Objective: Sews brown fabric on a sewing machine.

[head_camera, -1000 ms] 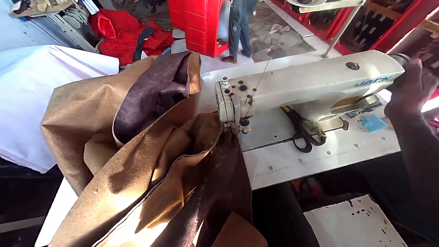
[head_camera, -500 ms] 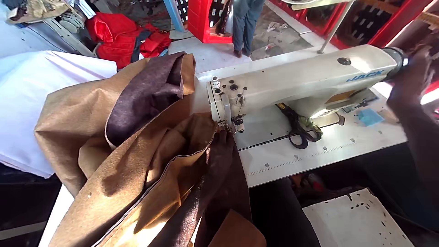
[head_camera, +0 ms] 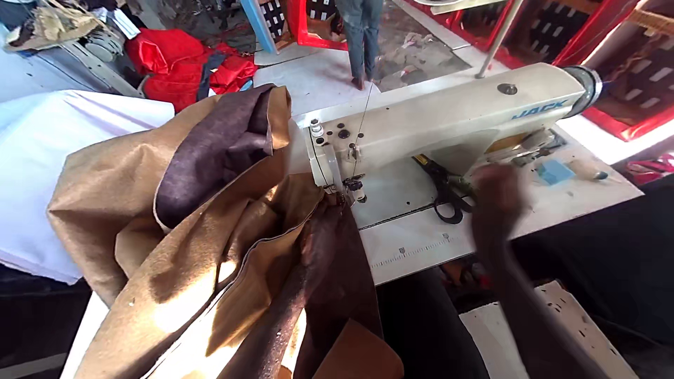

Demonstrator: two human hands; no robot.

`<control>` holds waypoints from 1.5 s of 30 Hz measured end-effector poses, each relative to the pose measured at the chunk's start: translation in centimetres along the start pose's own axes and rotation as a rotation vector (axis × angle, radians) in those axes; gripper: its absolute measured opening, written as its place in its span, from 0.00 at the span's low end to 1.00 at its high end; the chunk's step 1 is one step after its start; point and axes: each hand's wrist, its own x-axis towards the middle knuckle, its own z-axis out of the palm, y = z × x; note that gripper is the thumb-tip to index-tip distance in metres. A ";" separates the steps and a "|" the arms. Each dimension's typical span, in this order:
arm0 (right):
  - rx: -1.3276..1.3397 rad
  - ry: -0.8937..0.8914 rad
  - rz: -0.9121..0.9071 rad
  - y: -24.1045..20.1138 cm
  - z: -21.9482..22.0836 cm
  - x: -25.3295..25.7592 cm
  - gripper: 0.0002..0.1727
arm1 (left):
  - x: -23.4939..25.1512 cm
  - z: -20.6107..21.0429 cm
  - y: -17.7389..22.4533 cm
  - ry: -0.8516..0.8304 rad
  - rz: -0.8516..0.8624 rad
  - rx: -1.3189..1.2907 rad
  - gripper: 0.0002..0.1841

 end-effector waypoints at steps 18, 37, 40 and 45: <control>-0.111 -0.853 -0.398 -2.8 9.7 -9.5 0.17 | 0.8 2.9 -0.6 -0.054 -0.073 -0.100 0.14; 0.351 -0.318 0.334 -7.4 4.3 -20.4 0.11 | -10.8 3.0 -14.9 0.354 0.142 -0.092 0.27; 0.365 -0.490 0.628 -7.9 4.6 -22.2 0.26 | -8.4 3.2 -19.4 0.222 0.209 -0.213 0.29; 0.625 -0.739 0.973 -9.1 4.4 -20.9 0.10 | -7.2 2.5 -19.9 0.282 0.247 -0.195 0.17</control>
